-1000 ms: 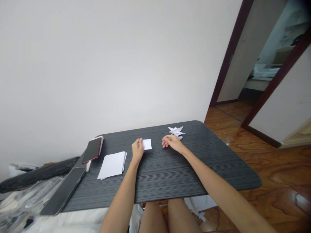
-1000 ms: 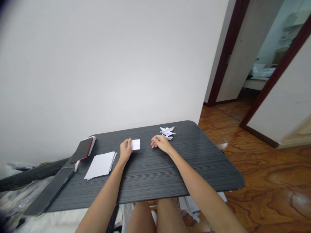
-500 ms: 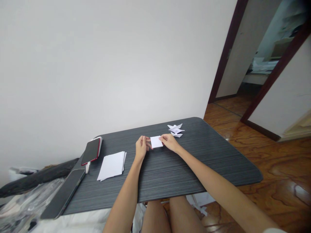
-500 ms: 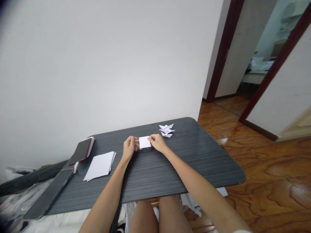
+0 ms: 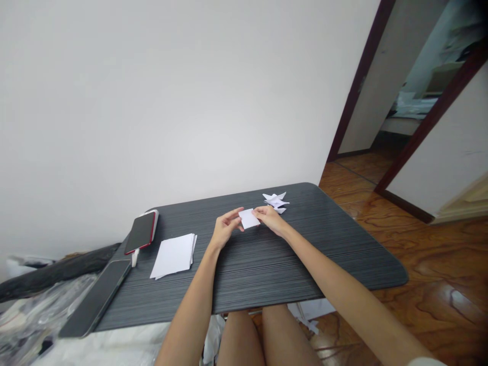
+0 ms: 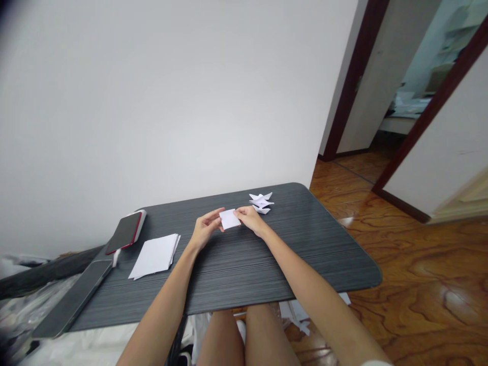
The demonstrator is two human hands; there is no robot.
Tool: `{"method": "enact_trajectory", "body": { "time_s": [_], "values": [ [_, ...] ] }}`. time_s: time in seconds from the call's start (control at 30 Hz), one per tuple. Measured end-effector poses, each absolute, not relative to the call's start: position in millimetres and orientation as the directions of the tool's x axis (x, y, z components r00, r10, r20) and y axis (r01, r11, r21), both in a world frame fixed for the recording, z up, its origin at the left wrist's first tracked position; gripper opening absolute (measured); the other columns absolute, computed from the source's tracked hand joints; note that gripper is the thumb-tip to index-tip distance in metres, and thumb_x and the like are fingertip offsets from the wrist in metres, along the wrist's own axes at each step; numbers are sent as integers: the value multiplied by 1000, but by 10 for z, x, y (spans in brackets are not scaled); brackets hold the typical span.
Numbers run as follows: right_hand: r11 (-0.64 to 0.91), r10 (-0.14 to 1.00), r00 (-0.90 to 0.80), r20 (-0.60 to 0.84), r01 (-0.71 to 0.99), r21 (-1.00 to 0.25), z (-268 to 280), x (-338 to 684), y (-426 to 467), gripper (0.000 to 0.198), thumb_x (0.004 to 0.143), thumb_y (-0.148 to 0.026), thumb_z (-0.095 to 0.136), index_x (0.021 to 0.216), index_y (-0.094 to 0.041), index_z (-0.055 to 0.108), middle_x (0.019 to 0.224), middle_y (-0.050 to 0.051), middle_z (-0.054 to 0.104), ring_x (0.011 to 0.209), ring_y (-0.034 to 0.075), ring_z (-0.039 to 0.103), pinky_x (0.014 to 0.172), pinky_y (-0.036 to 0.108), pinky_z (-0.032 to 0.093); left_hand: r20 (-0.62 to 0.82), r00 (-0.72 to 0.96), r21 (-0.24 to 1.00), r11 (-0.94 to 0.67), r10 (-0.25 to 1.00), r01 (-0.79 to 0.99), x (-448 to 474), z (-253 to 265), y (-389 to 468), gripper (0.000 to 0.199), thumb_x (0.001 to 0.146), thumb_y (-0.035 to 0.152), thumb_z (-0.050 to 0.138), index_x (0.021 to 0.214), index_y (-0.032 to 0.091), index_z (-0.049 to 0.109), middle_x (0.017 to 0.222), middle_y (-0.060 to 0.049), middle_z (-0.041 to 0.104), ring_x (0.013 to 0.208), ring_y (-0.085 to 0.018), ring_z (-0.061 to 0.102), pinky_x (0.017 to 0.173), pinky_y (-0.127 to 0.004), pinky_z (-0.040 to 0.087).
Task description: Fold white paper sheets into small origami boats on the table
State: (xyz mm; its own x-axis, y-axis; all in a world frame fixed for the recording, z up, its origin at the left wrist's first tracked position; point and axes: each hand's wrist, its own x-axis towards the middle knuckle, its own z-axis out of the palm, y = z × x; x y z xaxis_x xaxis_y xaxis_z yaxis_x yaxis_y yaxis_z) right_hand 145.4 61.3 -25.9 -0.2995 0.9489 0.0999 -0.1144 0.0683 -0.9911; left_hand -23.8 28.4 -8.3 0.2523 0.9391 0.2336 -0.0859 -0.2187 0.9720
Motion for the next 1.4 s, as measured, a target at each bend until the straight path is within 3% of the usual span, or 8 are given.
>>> {"method": "enact_trajectory", "body": {
  "time_s": [0.33, 0.5, 0.7, 0.8, 0.93, 1.03, 1.23, 1.4],
  "values": [
    [-39, 924, -381, 40, -195, -980, -159, 1464, 549, 30, 60, -42, 62, 61, -12, 55, 51, -1, 53, 46, 9, 46, 44, 22, 35, 236, 268, 972, -226, 934, -69, -249, -54, 270, 50, 65, 26, 64, 112, 14, 53, 95, -9, 64, 53, -9, 56, 60, -27, 48],
    [-43, 926, -377, 33, -191, -981, -159, 1468, 553, 24, 62, -36, 62, 62, -13, 54, 51, -2, 52, 45, 8, 45, 45, 21, 35, 258, 189, 965, -262, 948, -3, -254, -26, 261, 29, 66, 29, 62, 89, 10, 62, 70, -5, 65, 50, -10, 56, 56, -26, 47],
    [185, 886, -400, 236, -161, -969, -21, 1488, 454, 41, 68, -28, 59, 107, -23, 47, 81, 0, 60, 68, 10, 56, 62, 21, 43, 314, 16, 947, -314, 949, 67, -256, -40, 282, 20, 65, 29, 62, 74, 11, 63, 69, -4, 65, 49, -11, 57, 55, -26, 48],
    [327, 819, -465, 336, -102, -939, 9, 1476, 425, 40, 61, -24, 66, 99, -21, 53, 96, 3, 55, 85, 14, 55, 74, 26, 43, 360, -5, 931, -359, 933, 72, -234, -50, 283, 19, 65, 29, 61, 73, 12, 64, 77, -6, 65, 52, -11, 57, 56, -26, 49],
    [461, 836, -335, 433, 2, -888, -60, 1422, 462, 14, 65, -26, 63, 76, -17, 62, 93, 5, 53, 88, 16, 53, 79, 29, 42, 435, 10, 898, -435, 900, 68, -191, -66, 268, 16, 67, 27, 61, 73, 12, 65, 84, -8, 64, 71, -15, 60, 66, -28, 50],
    [424, 871, -247, 424, -57, -904, -97, 1390, 489, 14, 66, -30, 61, 69, -16, 63, 90, 6, 56, 86, 16, 54, 78, 29, 42, 452, -21, 887, -446, 892, 118, -161, -69, 242, 16, 67, 27, 60, 74, 13, 65, 81, -7, 65, 78, -17, 60, 74, -31, 48],
    [149, 978, -111, 178, -229, -962, -112, 1363, 491, 25, 56, -34, 68, 72, -15, 63, 75, 5, 64, 70, 16, 58, 69, 30, 45, 383, -45, 915, -372, 923, 158, -124, -52, 199, 21, 66, 30, 61, 76, 12, 64, 78, -7, 66, 73, -17, 62, 71, -30, 50],
    [107, 987, -80, 142, -333, -937, -137, 1363, 508, 24, 53, -29, 70, 71, -15, 63, 78, 4, 65, 71, 15, 59, 69, 29, 45, 362, -54, 924, -351, 930, 151, -113, -61, 200, 20, 67, 28, 61, 77, 12, 64, 77, -7, 67, 69, -17, 63, 69, -29, 51]
  ]
}}
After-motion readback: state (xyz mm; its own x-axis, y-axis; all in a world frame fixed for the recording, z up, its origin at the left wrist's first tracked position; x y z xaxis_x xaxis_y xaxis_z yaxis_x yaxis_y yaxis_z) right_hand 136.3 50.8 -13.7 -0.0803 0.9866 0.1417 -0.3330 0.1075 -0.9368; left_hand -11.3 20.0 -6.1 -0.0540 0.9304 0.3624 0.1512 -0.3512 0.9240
